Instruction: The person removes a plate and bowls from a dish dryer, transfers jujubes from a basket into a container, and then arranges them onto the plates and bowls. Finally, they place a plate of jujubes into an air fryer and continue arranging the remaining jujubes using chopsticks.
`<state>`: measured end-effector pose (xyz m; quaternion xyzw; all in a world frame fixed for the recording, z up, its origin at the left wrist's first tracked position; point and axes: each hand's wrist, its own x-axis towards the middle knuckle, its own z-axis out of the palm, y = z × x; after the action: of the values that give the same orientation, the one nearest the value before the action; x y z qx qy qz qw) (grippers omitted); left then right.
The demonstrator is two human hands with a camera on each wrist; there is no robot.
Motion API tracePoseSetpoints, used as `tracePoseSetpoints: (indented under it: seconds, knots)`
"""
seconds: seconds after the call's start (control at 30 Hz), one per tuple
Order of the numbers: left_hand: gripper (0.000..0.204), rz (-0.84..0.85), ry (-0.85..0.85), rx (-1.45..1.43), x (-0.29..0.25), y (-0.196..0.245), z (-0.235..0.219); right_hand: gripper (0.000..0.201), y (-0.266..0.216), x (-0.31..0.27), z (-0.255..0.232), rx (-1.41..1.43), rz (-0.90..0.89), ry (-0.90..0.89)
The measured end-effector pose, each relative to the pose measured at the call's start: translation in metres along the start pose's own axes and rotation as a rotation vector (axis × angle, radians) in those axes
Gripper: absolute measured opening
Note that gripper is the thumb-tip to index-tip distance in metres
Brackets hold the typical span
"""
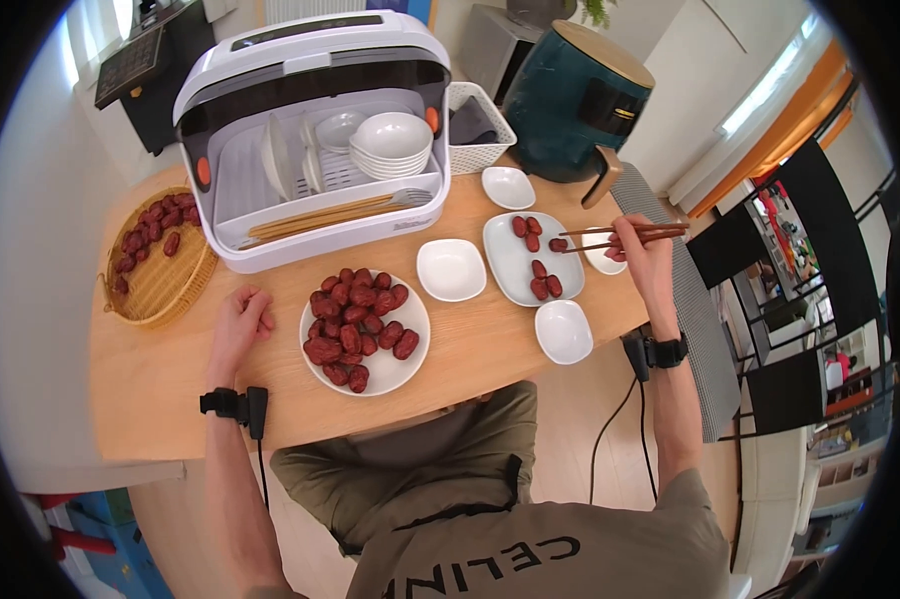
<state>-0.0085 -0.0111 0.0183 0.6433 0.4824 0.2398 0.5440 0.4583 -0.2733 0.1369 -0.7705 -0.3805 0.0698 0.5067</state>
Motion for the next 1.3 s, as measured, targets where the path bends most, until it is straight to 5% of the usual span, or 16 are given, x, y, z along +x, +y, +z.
tracePoseSetpoints:
  seconds: [0.23, 0.53, 1.0, 1.2, 1.3]
  knots:
    - [0.020, 0.015, 0.003, -0.040, 0.004, -0.006, -0.001, 0.020, -0.046, -0.025, 0.024, 0.221, -0.032, -0.085]
    - [0.021, 0.005, -0.010, -0.044, 0.005, -0.007, -0.002, 0.019, -0.089, -0.058, 0.126, 0.403, -0.077, -0.531]
    - [0.021, 0.010, -0.008, -0.061, 0.007, -0.010, -0.002, 0.019, -0.108, -0.062, 0.167, 0.087, -0.093, -0.610]
    - [0.021, 0.024, 0.001, -0.045, 0.008, -0.011, -0.001, 0.012, -0.102, -0.067, 0.149, 0.018, -0.463, -0.527]
    - [0.022, 0.041, 0.002, -0.036, 0.009, -0.014, -0.001, 0.012, -0.106, -0.070, 0.132, 0.169, -0.276, -0.484]
